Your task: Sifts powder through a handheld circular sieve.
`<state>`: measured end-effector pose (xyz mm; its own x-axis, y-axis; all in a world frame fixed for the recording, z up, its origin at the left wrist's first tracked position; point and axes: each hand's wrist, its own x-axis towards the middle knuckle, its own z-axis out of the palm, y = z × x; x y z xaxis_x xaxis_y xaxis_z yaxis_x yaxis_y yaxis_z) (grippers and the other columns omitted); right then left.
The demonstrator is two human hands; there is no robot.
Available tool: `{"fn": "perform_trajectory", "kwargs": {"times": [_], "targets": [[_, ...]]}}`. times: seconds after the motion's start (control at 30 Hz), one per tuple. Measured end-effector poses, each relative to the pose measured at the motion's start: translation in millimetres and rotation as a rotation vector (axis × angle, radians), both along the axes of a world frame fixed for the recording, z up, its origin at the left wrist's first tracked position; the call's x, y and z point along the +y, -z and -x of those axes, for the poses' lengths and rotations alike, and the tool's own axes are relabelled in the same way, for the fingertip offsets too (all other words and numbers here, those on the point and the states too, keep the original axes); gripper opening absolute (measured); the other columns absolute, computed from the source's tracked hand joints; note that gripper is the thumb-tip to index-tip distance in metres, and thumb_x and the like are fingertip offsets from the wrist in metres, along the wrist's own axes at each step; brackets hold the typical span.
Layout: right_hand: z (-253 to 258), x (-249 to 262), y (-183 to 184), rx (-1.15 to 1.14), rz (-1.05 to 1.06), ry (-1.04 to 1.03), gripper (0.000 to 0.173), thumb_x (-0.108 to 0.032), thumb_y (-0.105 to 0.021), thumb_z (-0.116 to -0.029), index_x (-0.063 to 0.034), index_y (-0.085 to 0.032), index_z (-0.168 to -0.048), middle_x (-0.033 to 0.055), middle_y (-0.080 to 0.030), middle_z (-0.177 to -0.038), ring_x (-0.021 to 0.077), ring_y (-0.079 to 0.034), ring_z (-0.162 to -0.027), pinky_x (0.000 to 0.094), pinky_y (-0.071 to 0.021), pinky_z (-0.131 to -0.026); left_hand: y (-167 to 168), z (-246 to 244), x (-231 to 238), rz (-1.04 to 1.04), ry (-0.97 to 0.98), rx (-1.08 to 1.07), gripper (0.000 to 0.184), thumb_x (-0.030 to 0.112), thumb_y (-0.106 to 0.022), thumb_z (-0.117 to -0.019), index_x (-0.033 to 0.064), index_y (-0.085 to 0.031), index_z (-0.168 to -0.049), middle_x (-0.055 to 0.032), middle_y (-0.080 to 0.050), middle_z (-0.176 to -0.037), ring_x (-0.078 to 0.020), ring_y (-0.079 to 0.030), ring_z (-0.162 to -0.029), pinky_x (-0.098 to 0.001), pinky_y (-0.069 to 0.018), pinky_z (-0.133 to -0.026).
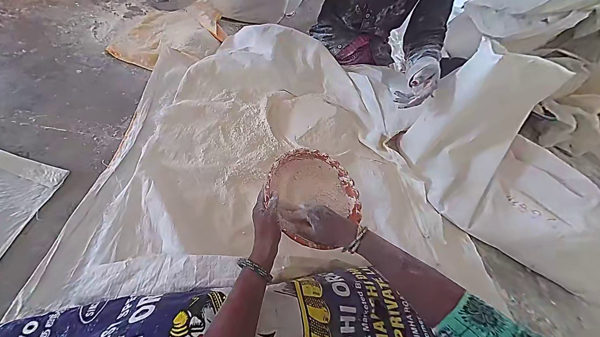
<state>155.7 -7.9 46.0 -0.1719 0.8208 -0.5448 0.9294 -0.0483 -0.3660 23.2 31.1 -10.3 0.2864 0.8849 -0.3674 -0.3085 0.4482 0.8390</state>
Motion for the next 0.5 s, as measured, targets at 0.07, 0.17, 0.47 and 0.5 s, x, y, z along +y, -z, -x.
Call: {"fn": "perform_trajectory", "kwargs": {"times": [0.07,0.17,0.47,0.5], "targets": [[-12.6,-8.1,-9.2,-0.095,0.023,-0.023,0.034,-0.007,-0.048,-0.1039,0.0053,-0.065,-0.131,0.0277,-0.061,-0.136,0.0404,-0.056,-0.132,0.05,-0.0388,-0.115,-2.0,-1.3,1.0,-0.024,0.01,0.016,0.046,0.008,-0.042,-0.1063,-0.0082,-0.039,-0.149,-0.0255,-0.047,-0.148,-0.0193,-0.05,-0.132,-0.0316,-0.0386,-0.109],[-38.9,-13.0,-20.5,-0.106,-0.222,0.157,0.031,-0.003,-0.046,-0.1029,0.0078,-0.068,-0.122,0.027,-0.067,-0.128,0.0394,-0.062,-0.125,0.0506,-0.0438,-0.111,-4.9,-2.9,-4.4,-0.034,0.026,0.021,0.048,0.008,-0.041,-0.1066,-0.0096,-0.035,-0.15,-0.0274,-0.044,-0.15,-0.0214,-0.047,-0.135,-0.0316,-0.0365,-0.112],[-12.3,31.7,17.9,0.175,-0.141,0.271,0.065,-0.01,-0.058,-0.0987,0.0036,-0.033,-0.157,0.0258,-0.031,-0.163,0.0333,-0.031,-0.153,0.042,-0.0253,-0.125,-3.5,-0.5,-4.6,0.022,0.016,-0.028,0.049,0.01,-0.042,-0.1064,-0.0044,-0.034,-0.153,-0.0239,-0.043,-0.151,-0.0191,-0.05,-0.132,-0.0322,-0.0405,-0.108],[-5.0,26.2,21.5,0.188,-0.099,0.197,0.065,-0.013,-0.057,-0.0999,0.0017,-0.032,-0.158,0.0232,-0.033,-0.164,0.0301,-0.031,-0.153,0.0406,-0.0245,-0.126,-3.5,0.7,-3.9,0.034,0.008,-0.03,0.05,0.01,-0.042,-0.1063,-0.0034,-0.034,-0.153,-0.0235,-0.043,-0.152,-0.0192,-0.049,-0.133,-0.0327,-0.0397,-0.109]]}}
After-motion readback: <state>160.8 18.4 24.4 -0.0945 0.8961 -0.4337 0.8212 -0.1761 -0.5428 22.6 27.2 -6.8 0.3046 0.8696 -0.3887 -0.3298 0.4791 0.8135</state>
